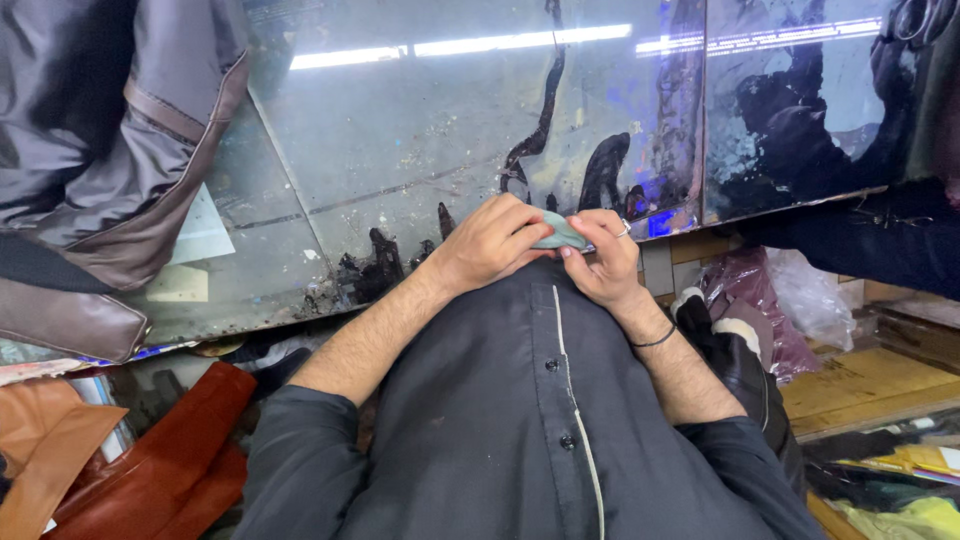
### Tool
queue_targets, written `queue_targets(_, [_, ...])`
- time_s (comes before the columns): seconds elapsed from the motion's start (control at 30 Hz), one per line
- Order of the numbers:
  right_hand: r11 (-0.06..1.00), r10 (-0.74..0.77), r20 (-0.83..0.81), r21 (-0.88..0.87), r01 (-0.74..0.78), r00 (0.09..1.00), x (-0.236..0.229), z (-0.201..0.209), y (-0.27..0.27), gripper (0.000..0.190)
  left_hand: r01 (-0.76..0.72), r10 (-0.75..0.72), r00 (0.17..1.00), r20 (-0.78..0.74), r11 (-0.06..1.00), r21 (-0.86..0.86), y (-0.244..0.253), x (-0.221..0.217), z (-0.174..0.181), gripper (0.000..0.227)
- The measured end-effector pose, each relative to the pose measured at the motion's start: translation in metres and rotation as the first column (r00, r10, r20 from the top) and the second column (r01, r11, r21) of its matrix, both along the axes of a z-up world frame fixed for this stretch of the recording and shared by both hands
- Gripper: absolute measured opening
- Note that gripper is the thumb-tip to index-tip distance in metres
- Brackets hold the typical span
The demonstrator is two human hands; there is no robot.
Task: The person cuts a piece of green fabric using shears on a glass table, then folds the fabric and rubs it with a sponge. They then pick up a bottle and rub the fabric with it.
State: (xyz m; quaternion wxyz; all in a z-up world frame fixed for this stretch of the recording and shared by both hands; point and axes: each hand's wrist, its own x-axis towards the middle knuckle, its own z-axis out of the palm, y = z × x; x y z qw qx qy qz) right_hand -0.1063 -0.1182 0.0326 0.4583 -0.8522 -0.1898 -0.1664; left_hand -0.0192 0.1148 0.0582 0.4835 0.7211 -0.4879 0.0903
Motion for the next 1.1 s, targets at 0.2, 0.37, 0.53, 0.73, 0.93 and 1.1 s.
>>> queue_targets(0.2, [0.998, 0.053, -0.03, -0.028, -0.054, 0.998, 0.005, -0.005, -0.007, 0.036, -0.038, 0.036, 0.991, 0.128, 0.999, 0.009, 0.003, 0.003, -0.001, 0.023])
queue_targets(0.37, [0.998, 0.056, -0.026, -0.038, -0.057, 0.998, 0.006, -0.004, -0.006, 0.034, -0.07, 0.059, 0.958, 0.282, 0.997, 0.031, 0.009, 0.007, 0.001, 0.019])
queue_targets(0.53, [0.999, 0.016, 0.0, -0.047, -0.016, 1.0, 0.004, -0.005, -0.002, 0.031, -0.094, 0.084, 0.956, 0.282, 0.995, 0.021, 0.01, 0.006, 0.003, 0.026])
queue_targets(0.73, [0.999, -0.009, -0.002, -0.036, 0.009, 1.0, -0.001, -0.014, -0.002, 0.028, -0.057, 0.054, 0.997, 0.047, 0.995, 0.081, 0.006, 0.005, -0.005, 0.035])
queue_targets(0.93, [0.999, 0.008, 0.101, 0.036, -0.012, 0.995, 0.001, -0.02, -0.001, 0.028, -0.086, 0.065, 0.921, -0.384, 0.996, -0.039, -0.005, 0.001, -0.026, 0.036])
queue_targets(1.1, [0.998, -0.02, 0.011, 0.061, 0.019, 1.0, 0.004, -0.005, 0.007, 0.029, -0.024, -0.178, 0.679, -0.713, 0.964, -0.264, -0.018, -0.001, -0.039, 0.026])
